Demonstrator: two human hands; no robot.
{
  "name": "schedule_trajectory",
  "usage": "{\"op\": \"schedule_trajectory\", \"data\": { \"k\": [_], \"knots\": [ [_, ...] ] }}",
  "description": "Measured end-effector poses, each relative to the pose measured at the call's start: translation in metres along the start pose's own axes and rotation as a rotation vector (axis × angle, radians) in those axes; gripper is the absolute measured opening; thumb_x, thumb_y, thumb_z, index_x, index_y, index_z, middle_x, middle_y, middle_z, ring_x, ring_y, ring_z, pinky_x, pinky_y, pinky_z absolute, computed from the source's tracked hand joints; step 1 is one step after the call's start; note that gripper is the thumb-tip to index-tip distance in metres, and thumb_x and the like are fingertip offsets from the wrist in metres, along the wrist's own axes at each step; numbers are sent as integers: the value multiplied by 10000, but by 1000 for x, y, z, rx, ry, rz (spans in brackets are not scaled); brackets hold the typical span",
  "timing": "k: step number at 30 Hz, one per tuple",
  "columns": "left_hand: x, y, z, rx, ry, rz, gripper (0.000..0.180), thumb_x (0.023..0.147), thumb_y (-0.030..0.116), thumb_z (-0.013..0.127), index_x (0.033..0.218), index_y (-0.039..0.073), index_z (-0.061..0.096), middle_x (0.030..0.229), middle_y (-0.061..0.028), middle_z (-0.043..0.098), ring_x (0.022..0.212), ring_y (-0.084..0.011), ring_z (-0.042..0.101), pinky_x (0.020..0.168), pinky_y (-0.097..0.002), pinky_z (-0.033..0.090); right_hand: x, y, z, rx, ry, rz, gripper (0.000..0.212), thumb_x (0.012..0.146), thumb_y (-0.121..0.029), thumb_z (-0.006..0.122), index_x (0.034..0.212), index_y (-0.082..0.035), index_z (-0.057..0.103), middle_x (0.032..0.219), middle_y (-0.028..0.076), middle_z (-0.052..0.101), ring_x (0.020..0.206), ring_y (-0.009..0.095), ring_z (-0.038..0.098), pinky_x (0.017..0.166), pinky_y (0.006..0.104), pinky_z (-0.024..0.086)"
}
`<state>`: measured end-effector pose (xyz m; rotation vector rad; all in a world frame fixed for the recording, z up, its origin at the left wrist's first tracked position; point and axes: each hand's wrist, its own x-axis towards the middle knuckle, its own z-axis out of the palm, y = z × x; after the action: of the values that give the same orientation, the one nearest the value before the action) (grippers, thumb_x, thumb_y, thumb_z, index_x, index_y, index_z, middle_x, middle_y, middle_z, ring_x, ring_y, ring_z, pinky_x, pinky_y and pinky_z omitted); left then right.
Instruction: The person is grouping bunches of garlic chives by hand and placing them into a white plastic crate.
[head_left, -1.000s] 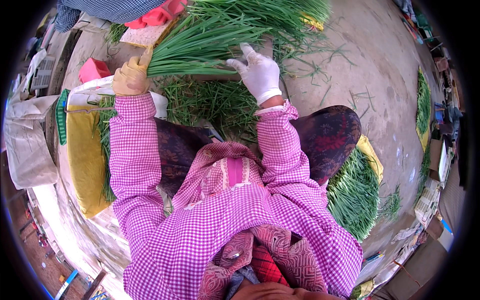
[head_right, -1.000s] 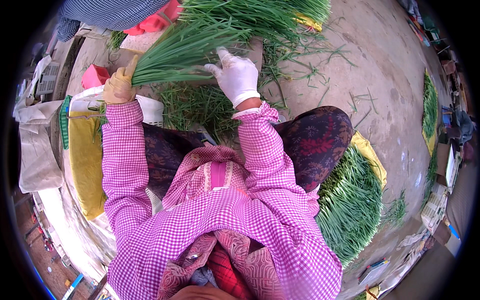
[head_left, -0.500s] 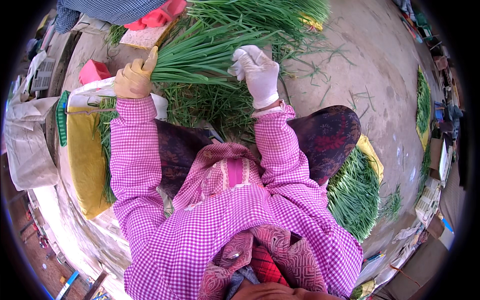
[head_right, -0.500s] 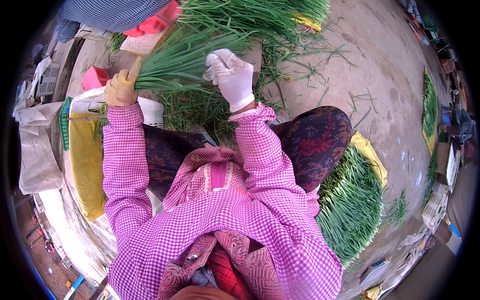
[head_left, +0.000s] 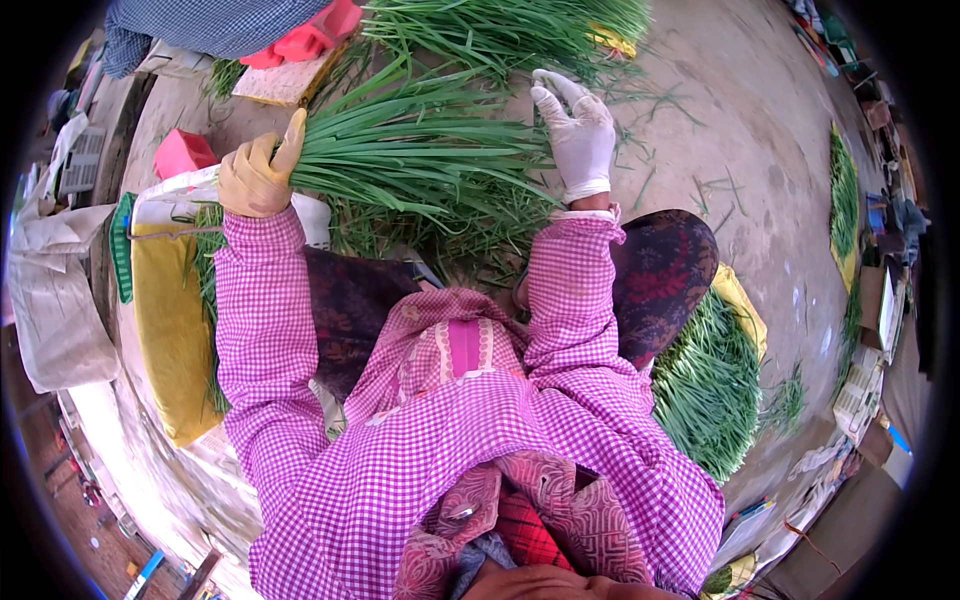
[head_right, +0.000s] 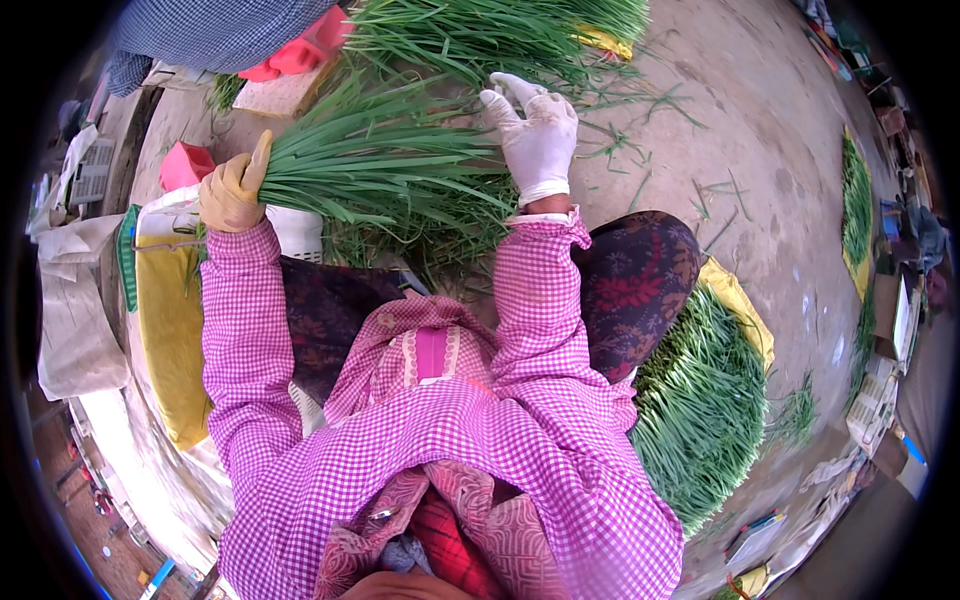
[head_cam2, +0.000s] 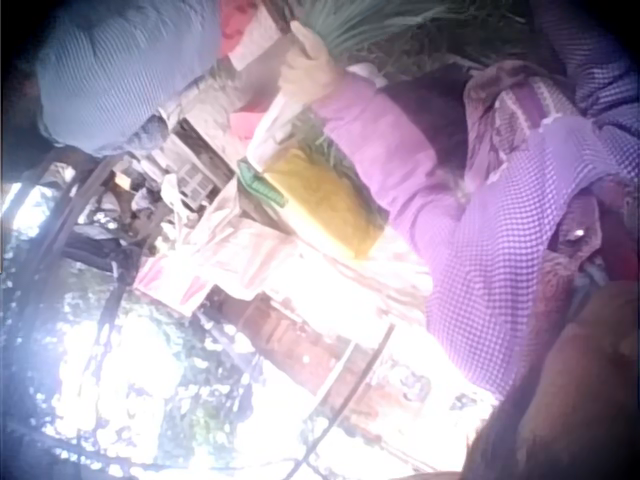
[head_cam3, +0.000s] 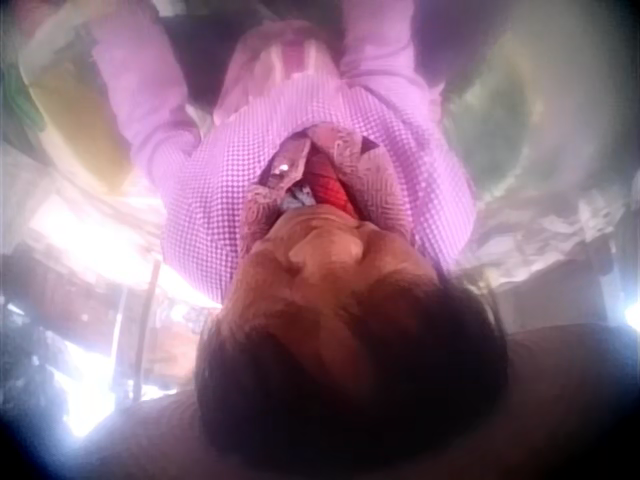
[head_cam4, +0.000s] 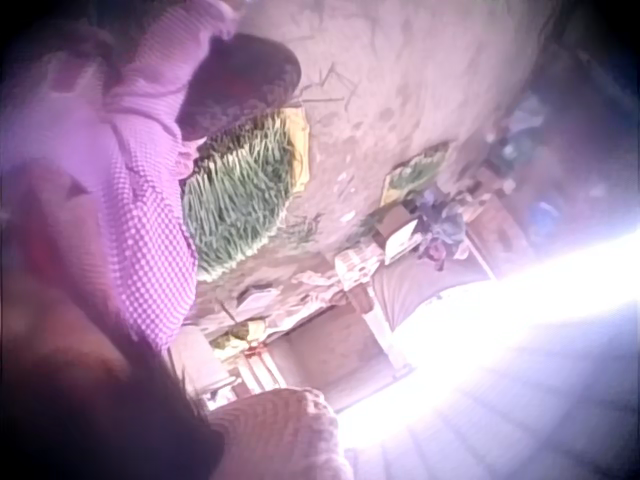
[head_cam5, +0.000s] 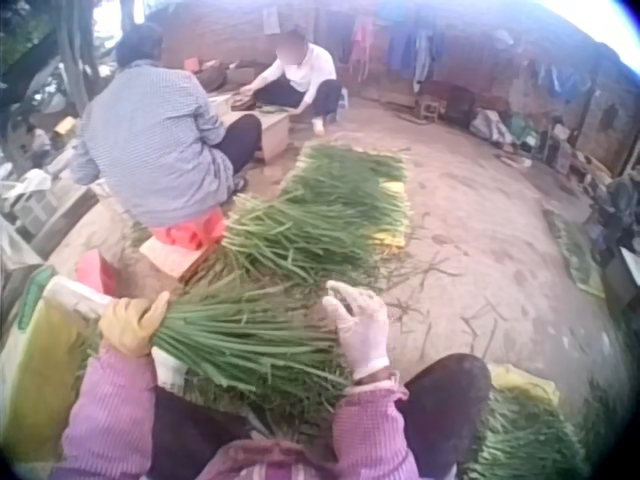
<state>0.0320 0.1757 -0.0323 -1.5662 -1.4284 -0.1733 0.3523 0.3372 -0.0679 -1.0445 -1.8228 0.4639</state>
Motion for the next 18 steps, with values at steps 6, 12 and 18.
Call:
{"op": "schedule_trajectory", "data": {
  "k": [6, 12, 18],
  "knots": [
    [4, 1, -2, 1, 84, 31, 439, 675, 151, 641, 1072, 338, 641, 782, 91, 500, 575, -86, 492, 536, -257, 398, -11, 1, 17, 227, -194, 134, 174, 840, -211, 631, 922, -62, 668, 761, 38, 667, 722, 170, 604, 700, 286, 468],
    [10, 8, -4, -32, 102, 73, 383, 661, 168, 717, 1005, 316, 640, 773, 90, 500, 588, -88, 492, 529, -254, 391, -9, 0, 12, 996, 234, 519, 132, 867, -107, 597, 841, 12, 651, 729, 62, 654, 641, 97, 577, 629, 238, 457],
    [3, 4, 3, -39, 64, 16, 401, 673, 163, 686, 1038, 321, 637, 738, 88, 492, 585, -86, 493, 530, -249, 399, -1, -19, 5, 785, 48, 427, 228, 827, -64, 650, 1038, 21, 632, 932, 52, 667, 843, 113, 616, 779, 234, 481]
  ]
}}
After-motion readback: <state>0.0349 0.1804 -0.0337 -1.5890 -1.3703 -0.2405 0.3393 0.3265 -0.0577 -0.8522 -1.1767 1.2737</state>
